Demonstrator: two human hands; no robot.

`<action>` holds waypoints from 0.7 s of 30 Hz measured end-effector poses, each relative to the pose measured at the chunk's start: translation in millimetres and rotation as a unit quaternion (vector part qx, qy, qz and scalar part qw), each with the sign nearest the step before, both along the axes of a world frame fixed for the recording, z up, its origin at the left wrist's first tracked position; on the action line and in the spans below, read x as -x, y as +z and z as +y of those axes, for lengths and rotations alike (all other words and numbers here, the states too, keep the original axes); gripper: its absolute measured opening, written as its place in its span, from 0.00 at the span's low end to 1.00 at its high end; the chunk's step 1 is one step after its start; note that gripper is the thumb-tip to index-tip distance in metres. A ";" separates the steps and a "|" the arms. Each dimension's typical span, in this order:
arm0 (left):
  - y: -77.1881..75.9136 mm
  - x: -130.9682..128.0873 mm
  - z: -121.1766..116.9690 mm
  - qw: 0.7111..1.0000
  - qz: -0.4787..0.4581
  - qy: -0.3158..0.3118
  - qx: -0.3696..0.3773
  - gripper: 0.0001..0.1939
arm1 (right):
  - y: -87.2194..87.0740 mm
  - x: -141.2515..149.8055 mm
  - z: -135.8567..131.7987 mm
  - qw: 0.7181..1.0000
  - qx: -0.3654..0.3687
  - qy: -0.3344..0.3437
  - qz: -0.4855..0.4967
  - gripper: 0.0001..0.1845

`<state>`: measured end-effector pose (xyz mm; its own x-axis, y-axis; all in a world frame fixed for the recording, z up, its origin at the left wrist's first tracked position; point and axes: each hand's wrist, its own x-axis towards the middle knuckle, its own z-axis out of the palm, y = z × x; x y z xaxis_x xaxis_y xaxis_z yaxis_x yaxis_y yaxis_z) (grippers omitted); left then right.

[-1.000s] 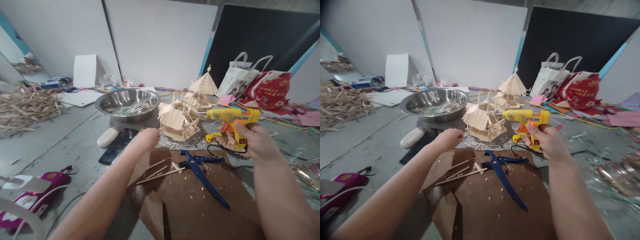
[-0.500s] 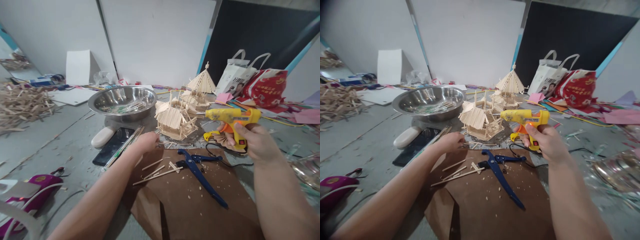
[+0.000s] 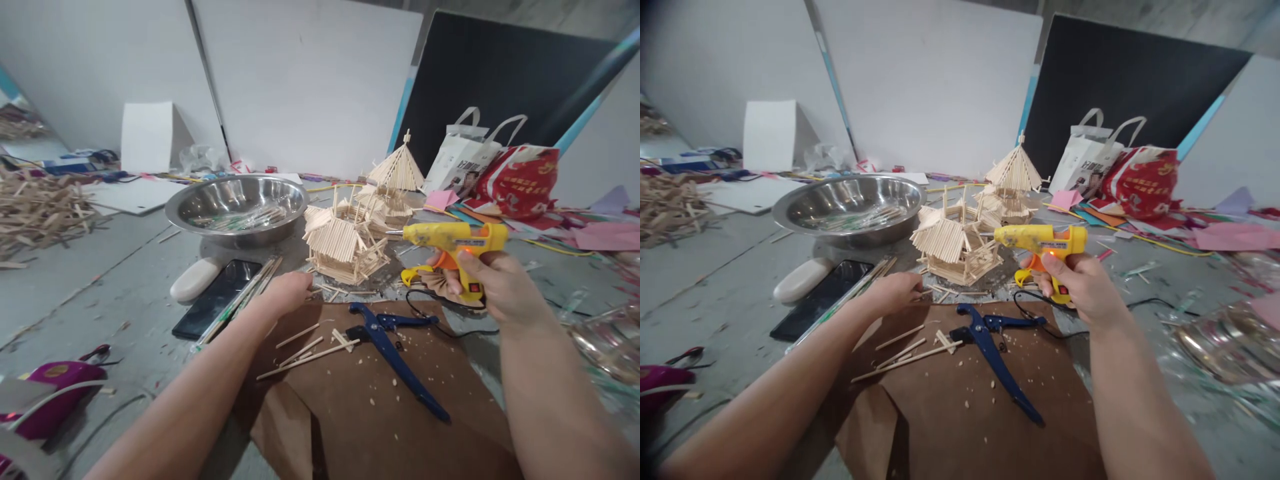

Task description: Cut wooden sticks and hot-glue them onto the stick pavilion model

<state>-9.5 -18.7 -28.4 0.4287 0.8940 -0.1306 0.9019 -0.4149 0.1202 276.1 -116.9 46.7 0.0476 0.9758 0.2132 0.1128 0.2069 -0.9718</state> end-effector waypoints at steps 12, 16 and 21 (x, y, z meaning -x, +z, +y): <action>6.4 -1.8 -7.9 1.000 -0.005 -0.014 -0.028 0.08 | 2.7 1.7 -4.9 1.000 -0.007 0.006 -0.005 0.10; 26.6 -11.8 -22.6 0.989 -0.138 -0.029 -0.032 0.08 | 0.0 5.5 -0.9 1.000 -0.008 -0.010 0.006 0.11; 39.4 -40.4 -53.2 0.903 -0.402 -0.056 0.140 0.08 | -15.6 26.7 8.6 0.996 -0.030 -0.072 0.044 0.09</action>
<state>30.9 -71.8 11.1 0.5714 0.8192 0.0497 0.4307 -0.3509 0.8315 249.4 -108.3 31.1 0.2069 0.9432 0.2597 0.0597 0.2528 -0.9657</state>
